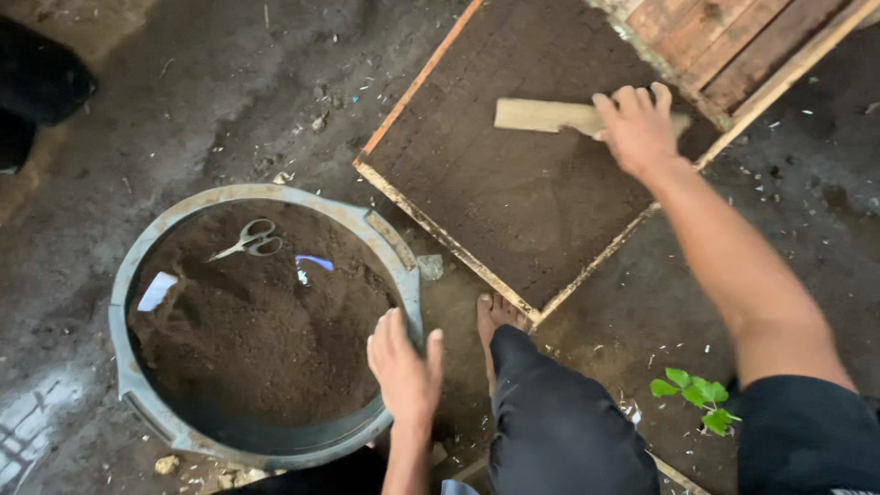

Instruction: The person levels soil in a wooden frame using a flat wooden tool, repeatedly smoothing the surface and moving soil from a bucket into the frame by hand.

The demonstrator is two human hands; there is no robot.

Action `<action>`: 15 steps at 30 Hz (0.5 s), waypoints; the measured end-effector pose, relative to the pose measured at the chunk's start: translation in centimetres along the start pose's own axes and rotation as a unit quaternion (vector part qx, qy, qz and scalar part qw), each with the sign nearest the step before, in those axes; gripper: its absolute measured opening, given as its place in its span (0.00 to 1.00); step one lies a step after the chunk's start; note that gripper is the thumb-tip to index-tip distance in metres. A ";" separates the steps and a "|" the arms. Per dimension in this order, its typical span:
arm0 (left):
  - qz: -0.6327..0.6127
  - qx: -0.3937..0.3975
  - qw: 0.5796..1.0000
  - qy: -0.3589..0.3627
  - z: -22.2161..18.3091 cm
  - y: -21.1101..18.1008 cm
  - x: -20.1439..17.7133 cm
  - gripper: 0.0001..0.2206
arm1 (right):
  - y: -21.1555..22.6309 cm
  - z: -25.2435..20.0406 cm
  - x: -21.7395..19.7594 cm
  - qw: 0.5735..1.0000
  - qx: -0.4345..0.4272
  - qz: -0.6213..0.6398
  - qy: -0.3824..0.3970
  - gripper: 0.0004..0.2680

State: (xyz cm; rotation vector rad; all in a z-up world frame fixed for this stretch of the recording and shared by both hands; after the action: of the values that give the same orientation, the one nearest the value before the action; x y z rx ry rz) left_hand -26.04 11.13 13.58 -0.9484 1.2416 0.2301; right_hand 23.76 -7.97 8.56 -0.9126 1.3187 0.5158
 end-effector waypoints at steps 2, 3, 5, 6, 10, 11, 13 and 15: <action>0.042 0.029 0.999 -0.018 0.2 -0.8 -0.4 0.30 | -0.2 -0.4 -1.3 0.997 -0.034 0.067 -0.012 0.14; 0.081 0.062 0.994 -0.039 0.5 -1.3 -0.6 0.26 | -0.2 -0.3 -2.1 0.989 -0.066 0.130 -0.026 0.07; 0.094 0.071 0.992 -0.045 0.4 -1.3 -1.1 0.23 | 0.0 0.4 -2.0 0.987 -0.068 0.137 -0.036 0.07; 0.105 0.087 0.989 -0.049 0.5 -1.5 -1.2 0.21 | -0.2 0.7 -2.0 0.987 -0.065 0.142 -0.046 0.09; 0.113 0.075 0.990 -0.048 0.6 -0.8 -0.5 0.21 | -1.7 6.6 -0.8 0.966 -0.013 0.196 -0.171 0.07; 0.094 0.080 0.992 -0.036 0.5 -0.4 -0.3 0.22 | -2.0 8.0 -0.7 0.967 0.032 0.157 -0.198 0.03; 0.074 0.080 0.994 -0.026 0.4 0.0 0.0 0.24 | -1.9 10.6 -0.4 0.964 0.073 0.120 -0.224 0.01; 0.086 0.086 0.992 -0.033 0.6 0.0 0.1 0.24 | -1.2 13.1 0.5 0.972 0.140 0.102 -0.158 0.02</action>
State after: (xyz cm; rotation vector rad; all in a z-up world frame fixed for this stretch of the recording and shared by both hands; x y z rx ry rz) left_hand -25.62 11.58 13.52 -0.6809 1.2619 0.2822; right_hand 32.58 1.78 8.34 -0.4420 1.1604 0.5900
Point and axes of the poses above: each hand's wrist, its own z-axis towards the middle knuckle, its own x-axis out of the palm, y = z × x, the point moved 3 cm from there along z, towards the middle knuckle, and after that the axes turned 1 degree about x, right-handed, at the moved point
